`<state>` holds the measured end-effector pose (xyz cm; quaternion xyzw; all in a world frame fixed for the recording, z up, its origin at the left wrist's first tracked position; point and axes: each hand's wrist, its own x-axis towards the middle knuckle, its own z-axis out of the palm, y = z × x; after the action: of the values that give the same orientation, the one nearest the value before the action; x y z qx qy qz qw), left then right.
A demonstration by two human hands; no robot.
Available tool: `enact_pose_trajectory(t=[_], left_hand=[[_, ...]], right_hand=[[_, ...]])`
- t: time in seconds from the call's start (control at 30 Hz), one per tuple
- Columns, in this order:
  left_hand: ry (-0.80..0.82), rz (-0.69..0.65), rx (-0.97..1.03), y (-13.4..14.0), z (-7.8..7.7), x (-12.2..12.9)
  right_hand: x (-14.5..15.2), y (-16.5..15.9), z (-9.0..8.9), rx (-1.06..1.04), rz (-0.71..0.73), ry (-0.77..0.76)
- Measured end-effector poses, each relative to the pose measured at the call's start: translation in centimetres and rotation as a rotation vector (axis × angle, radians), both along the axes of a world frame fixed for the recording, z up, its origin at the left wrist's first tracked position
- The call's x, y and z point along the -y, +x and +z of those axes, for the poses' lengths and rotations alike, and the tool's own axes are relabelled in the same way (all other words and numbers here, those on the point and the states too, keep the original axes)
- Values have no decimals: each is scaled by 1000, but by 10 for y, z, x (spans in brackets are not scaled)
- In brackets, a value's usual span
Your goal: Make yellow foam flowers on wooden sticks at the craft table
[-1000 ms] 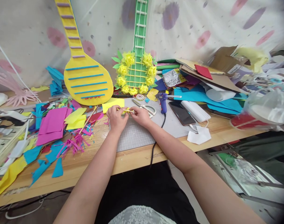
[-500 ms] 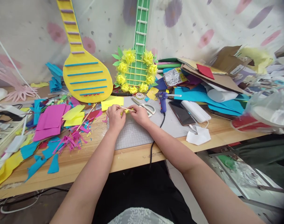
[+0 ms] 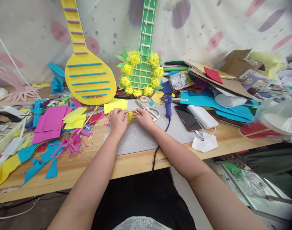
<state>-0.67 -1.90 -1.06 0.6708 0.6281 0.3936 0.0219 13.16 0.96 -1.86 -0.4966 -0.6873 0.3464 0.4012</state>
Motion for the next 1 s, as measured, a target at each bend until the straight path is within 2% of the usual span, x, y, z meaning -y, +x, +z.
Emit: enact_pose_trajectory(t=[0.27,0.47,1.0], left_hand=[[22,20,66,2,-1,-5],[64,25,36,3,5,-9],[132,2,42,0,8,-7]], right_hand=[[-3,0,6,-99,-14,-35],[-6,-4,13,-244,4,-28],[-4,0,13,-125,123,31]])
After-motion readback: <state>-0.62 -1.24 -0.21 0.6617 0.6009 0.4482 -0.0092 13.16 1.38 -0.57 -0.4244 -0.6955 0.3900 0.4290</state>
